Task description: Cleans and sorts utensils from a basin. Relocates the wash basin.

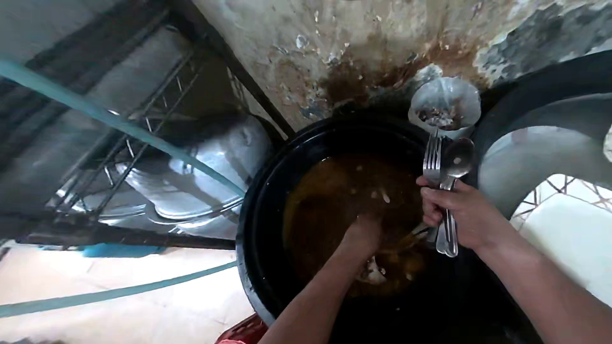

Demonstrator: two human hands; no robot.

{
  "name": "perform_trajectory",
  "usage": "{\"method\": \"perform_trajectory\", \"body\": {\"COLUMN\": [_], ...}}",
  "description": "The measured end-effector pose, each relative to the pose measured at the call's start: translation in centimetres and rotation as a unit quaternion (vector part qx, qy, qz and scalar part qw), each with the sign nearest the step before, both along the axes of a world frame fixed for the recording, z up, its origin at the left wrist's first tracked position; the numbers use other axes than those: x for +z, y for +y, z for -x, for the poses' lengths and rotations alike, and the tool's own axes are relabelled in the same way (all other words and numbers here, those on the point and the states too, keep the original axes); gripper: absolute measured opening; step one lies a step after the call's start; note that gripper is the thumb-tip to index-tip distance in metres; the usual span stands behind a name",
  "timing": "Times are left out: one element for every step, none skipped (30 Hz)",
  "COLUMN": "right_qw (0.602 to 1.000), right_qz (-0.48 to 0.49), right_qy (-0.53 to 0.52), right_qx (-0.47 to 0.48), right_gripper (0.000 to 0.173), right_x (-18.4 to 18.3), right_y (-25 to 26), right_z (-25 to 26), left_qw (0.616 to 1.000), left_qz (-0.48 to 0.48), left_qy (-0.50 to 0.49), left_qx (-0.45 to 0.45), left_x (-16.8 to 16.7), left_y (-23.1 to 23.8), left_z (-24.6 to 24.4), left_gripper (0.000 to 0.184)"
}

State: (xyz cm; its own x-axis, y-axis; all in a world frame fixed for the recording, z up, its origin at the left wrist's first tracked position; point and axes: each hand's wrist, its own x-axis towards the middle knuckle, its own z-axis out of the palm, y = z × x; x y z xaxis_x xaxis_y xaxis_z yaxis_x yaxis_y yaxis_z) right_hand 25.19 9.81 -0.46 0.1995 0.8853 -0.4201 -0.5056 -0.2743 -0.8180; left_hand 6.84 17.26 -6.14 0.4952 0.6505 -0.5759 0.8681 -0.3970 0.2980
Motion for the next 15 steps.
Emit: {"method": "perform_trajectory", "body": {"right_qw": [1.000, 1.000, 0.999, 0.999, 0.999, 1.000, 1.000, 0.999, 0.999, 0.999, 0.999, 0.998, 0.998, 0.998, 0.998], "right_qz": [0.006, 0.020, 0.031, 0.033, 0.030, 0.024, 0.020, 0.019, 0.021, 0.030, 0.041, 0.050, 0.058, 0.062, 0.058], "right_qy": [-0.010, -0.019, -0.024, -0.019, -0.011, -0.005, -0.004, -0.004, -0.008, -0.014, -0.015, -0.012, -0.010, -0.009, -0.008], "right_qx": [0.003, 0.008, 0.011, 0.013, 0.014, 0.017, 0.022, 0.027, 0.030, 0.030, 0.027, 0.023, 0.021, 0.018, 0.012], "right_gripper": [0.017, 0.014, 0.013, 0.013, 0.014, 0.016, 0.019, 0.020, 0.022, 0.022, 0.022, 0.022, 0.022, 0.023, 0.022], "right_x": [0.2, 0.5, 0.8, 0.8, 0.8, 0.6, 0.4, 0.3, 0.3, 0.4, 0.4, 0.5, 0.5, 0.4, 0.3], "right_y": [0.0, 0.0, 0.0, 0.1, 0.1, 0.1, 0.1, 0.2, 0.2, 0.2, 0.3, 0.3, 0.4, 0.4, 0.4], "right_z": [0.1, 0.2, 0.3, 0.3, 0.3, 0.3, 0.2, 0.2, 0.2, 0.2, 0.3, 0.3, 0.3, 0.3, 0.2], "left_qw": [0.999, 0.998, 0.997, 0.997, 0.998, 0.999, 0.998, 0.996, 0.991, 0.980, 0.963, 0.939, 0.908, 0.866, 0.811], "left_qz": [-0.006, -0.006, -0.009, -0.012, -0.022, -0.035, -0.052, -0.066, -0.080, -0.089, -0.093, -0.105, -0.113, -0.111, -0.098], "left_qy": [0.035, 0.056, 0.059, 0.051, 0.027, 0.000, -0.024, -0.051, -0.091, -0.138, -0.188, -0.242, -0.305, -0.379, -0.460], "left_qx": [-0.022, -0.038, -0.049, -0.051, -0.049, -0.040, -0.021, 0.013, 0.058, 0.112, 0.169, 0.218, 0.263, 0.306, 0.347], "left_x": [-0.8, -1.2, -1.4, -1.2, -0.7, 0.0, 1.0, 2.3, 3.8, 5.4, 6.9, 8.1, 9.0, 9.5, 9.8], "left_y": [-0.7, -1.2, -1.3, -1.2, -0.8, -0.3, 0.3, 1.1, 1.8, 2.3, 2.7, 2.9, 3.1, 3.1, 3.0], "left_z": [0.1, 0.1, 0.0, 0.0, 0.2, 0.6, 1.1, 1.5, 1.9, 2.4, 3.0, 3.7, 4.3, 4.9, 5.3], "left_gripper": [0.044, 0.039, 0.034, 0.032, 0.031, 0.032, 0.031, 0.029, 0.026, 0.023, 0.021, 0.018, 0.015, 0.012, 0.009]}}
